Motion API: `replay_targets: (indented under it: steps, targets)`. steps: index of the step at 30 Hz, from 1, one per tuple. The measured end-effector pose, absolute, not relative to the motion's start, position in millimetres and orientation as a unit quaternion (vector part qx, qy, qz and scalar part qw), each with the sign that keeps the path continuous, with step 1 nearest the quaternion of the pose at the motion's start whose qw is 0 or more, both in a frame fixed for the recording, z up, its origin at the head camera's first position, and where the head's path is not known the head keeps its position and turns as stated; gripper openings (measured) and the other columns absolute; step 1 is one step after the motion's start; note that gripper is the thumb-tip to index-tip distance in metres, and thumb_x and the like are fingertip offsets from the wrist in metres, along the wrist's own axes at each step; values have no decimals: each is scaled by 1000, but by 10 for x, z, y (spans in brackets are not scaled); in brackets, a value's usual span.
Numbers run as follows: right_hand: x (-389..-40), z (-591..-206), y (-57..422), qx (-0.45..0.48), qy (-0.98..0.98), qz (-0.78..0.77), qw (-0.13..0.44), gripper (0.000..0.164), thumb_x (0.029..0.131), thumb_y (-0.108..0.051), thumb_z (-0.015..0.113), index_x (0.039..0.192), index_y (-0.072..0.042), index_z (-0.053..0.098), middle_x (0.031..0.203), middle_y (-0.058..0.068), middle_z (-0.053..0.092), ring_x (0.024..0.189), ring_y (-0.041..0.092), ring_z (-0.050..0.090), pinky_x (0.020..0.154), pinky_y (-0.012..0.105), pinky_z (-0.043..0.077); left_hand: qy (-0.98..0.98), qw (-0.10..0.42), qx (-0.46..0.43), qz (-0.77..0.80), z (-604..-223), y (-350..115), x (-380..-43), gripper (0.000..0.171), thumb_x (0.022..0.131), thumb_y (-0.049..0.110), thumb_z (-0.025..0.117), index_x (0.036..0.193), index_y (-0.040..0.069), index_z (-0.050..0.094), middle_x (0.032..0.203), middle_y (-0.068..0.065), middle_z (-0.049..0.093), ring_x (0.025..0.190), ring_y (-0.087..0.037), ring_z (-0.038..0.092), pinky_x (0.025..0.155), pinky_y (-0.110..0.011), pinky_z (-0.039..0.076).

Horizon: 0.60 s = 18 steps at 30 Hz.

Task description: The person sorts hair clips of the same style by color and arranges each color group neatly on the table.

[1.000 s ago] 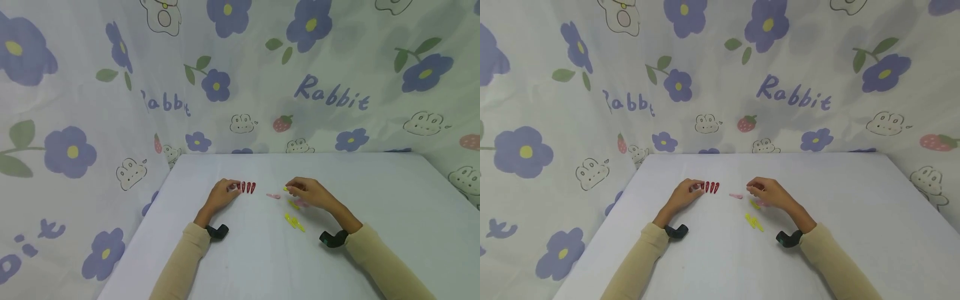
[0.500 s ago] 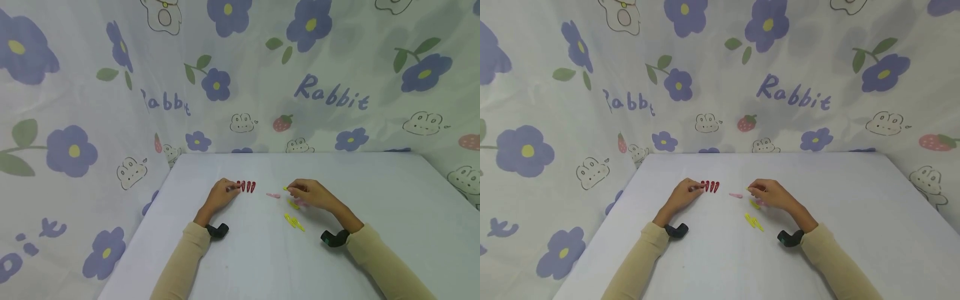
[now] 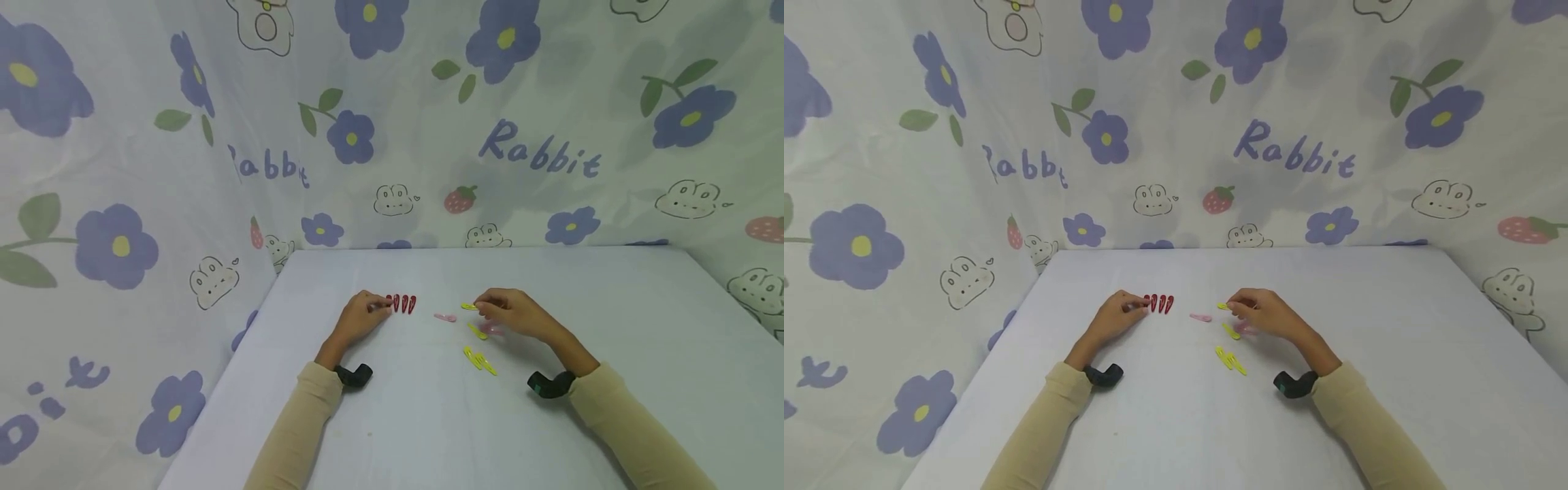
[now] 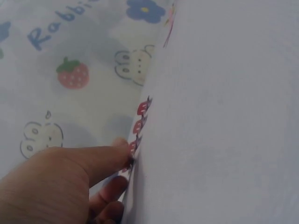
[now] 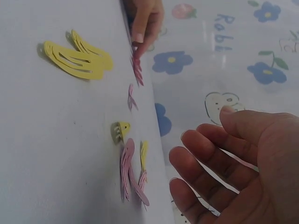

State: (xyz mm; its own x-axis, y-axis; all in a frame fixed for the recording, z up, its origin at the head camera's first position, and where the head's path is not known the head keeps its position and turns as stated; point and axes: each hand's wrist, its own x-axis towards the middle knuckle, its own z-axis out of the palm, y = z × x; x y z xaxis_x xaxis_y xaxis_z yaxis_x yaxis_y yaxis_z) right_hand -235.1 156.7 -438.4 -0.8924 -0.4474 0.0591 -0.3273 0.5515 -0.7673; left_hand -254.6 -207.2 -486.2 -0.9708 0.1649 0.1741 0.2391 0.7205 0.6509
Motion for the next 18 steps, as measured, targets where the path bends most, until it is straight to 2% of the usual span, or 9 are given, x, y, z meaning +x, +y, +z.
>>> replay_targets:
  steps: [5, 13, 18]
  targets:
    - [-2373, -4377, 1646, -219, 884, -410, 57, 27, 101, -26, 61, 115, -6, 70, 99, 11, 71, 89, 25, 65, 74, 30, 53, -919, 50, -110, -375, -4841, -2066, -2562, 22, 96, 32, 67, 114, 22, 75, 106, -2, 65, 92, -18, 57, 80, -37, 47]
    - [-2397, -4347, 1808, -212, 883, -418, 38, 29, 101, -26, 61, 116, -3, 69, 101, 14, 72, 88, 23, 67, 78, 44, 56, -905, 76, -131, -397, -4773, -2031, -2560, 22, 99, 27, 64, 116, 17, 74, 111, -4, 66, 99, -21, 62, 86, -39, 51]
    - [-2416, -4307, 1854, -204, 885, -416, 39, 32, 100, -28, 62, 118, -3, 68, 105, 17, 71, 90, 27, 68, 81, 46, 57, -901, 88, -170, -389, -4630, -1875, -2503, 20, 98, 25, 65, 113, 15, 75, 104, -2, 67, 91, -17, 61, 77, -32, 50]
